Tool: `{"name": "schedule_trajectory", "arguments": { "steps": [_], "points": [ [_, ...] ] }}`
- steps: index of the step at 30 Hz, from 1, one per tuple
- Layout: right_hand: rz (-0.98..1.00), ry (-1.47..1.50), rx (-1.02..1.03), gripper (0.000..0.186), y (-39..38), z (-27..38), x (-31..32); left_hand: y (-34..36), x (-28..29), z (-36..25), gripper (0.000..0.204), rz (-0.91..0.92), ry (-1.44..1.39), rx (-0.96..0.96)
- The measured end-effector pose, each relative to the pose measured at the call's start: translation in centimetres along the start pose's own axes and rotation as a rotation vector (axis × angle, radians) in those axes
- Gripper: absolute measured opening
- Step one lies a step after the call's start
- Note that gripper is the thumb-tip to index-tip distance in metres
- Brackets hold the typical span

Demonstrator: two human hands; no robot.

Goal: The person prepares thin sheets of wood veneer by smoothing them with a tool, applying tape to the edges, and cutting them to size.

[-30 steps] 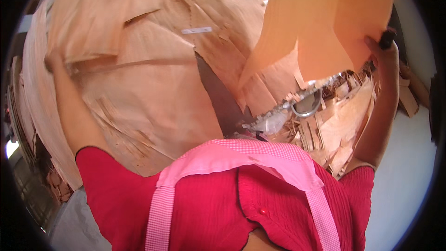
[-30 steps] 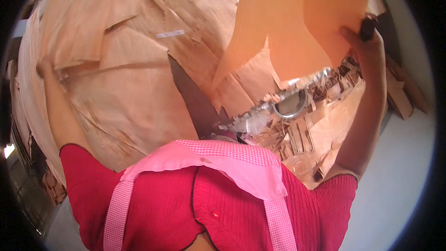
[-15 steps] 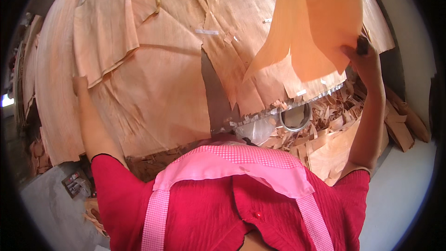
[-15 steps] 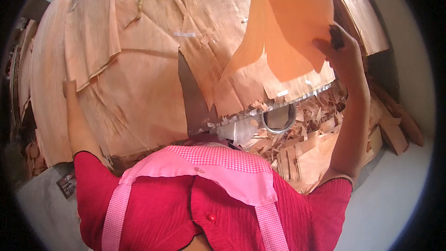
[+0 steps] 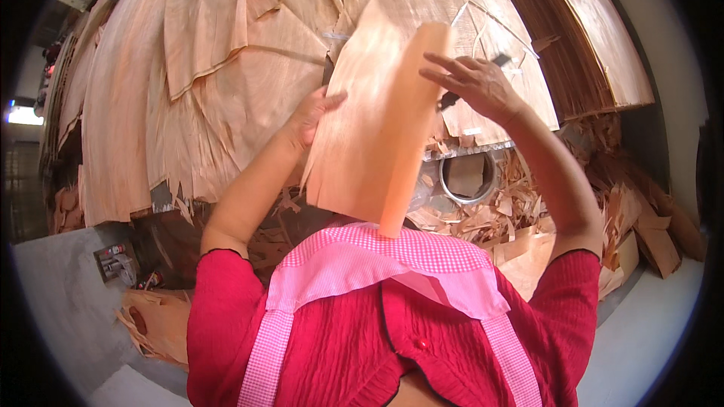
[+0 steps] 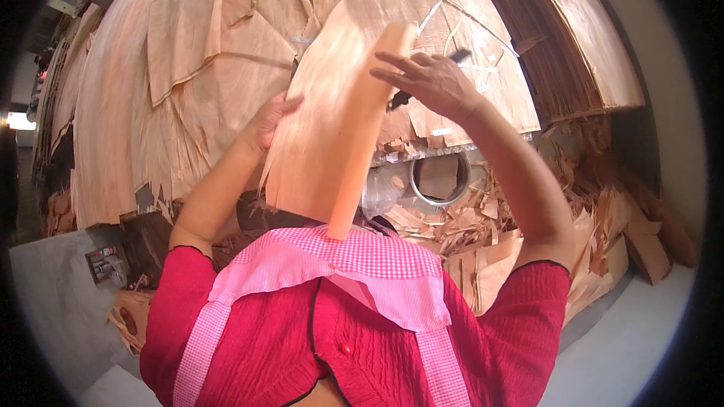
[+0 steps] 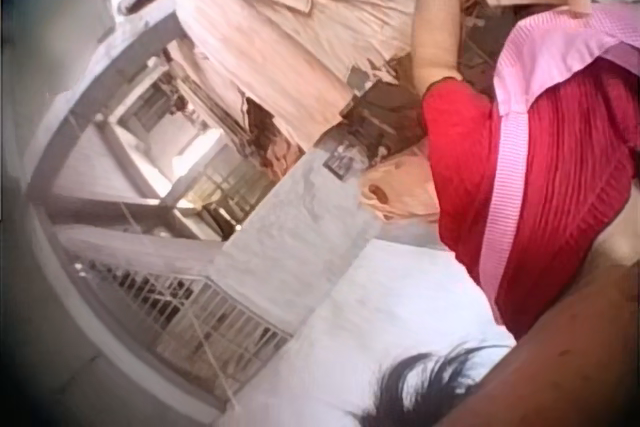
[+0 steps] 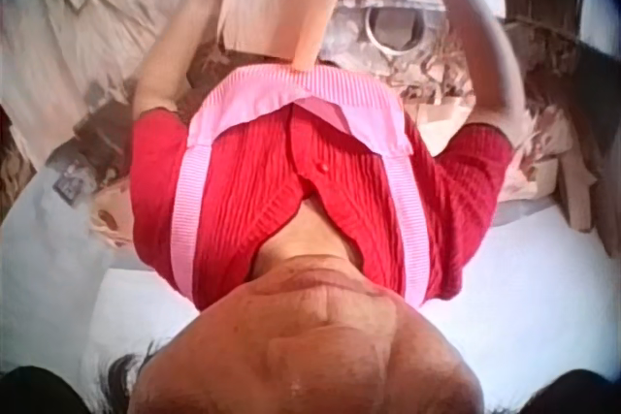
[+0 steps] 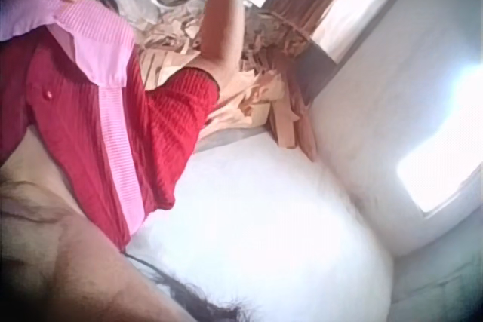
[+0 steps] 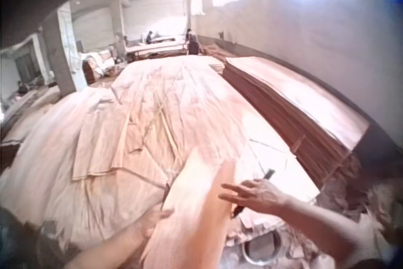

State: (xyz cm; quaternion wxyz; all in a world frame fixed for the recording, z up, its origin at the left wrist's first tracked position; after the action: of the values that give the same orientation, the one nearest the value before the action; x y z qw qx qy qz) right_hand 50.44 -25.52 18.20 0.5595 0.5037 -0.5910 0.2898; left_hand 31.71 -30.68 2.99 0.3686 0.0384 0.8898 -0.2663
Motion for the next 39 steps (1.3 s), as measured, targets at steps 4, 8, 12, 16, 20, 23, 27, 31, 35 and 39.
{"name": "schedule_trajectory", "arguments": {
  "steps": [4, 8, 12, 16, 20, 23, 27, 31, 35, 39],
  "points": [
    [-0.118, 0.514, -0.879, 0.051, -7.9, -5.3, -5.2, -0.3, 7.1, 0.5, 0.029, -0.363, 0.446, -0.282],
    [0.024, 1.152, -1.267, 0.019, -19.1, 3.8, -17.3, -1.0, 10.5, -0.4, 0.027, -0.458, 0.697, -0.454],
    [0.185, 1.708, -1.528, 0.031, -21.0, 15.7, -20.3, -2.9, 0.2, -1.4, 0.032, -0.176, 0.692, -0.524],
    [0.024, 2.221, -1.45, 0.041, -18.2, 21.6, -21.6, -2.9, -12.5, -2.3, 0.033, 0.04, 0.534, -0.458],
    [-0.278, 2.636, -1.137, 0.037, -13.7, 21.3, -17.8, -1.2, -18.9, -5.8, 0.025, 0.34, 0.399, -0.49],
    [0.02, 3.113, -0.603, 0.042, -11.7, 21.0, -16.4, -0.7, -20.4, -9.0, 0.033, 0.388, 0.345, -0.478],
    [-0.54, 2.837, -0.939, 0.025, -12.4, 13.8, -15.9, -1.4, -15.0, -13.1, 0.026, 0.265, 0.307, -0.464],
    [-0.657, 2.348, -1.477, 0.018, -12.8, 7.7, -10.4, -2.1, -0.4, -14.6, 0.025, -0.207, 0.42, -0.533],
    [-0.048, 1.794, -1.307, 0.017, -15.8, 2.6, -14.9, -1.7, 7.6, -9.8, 0.028, -0.519, 0.732, -0.445],
    [0.134, 1.685, -1.218, 0.021, -13.7, 0.8, -15.0, -0.7, 12.1, -5.5, 0.027, -0.663, 0.898, -0.525]
  ]
}}
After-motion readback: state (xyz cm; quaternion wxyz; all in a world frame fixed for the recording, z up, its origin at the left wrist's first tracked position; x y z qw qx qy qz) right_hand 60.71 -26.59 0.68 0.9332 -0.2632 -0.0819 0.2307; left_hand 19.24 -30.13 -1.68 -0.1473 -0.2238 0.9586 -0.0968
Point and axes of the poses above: each hand's wrist, its own y-axis towards the middle knuckle, its own x-axis out of the back of the hand, z = x × y, the point moved 9 cm from there along y, towards the middle knuckle
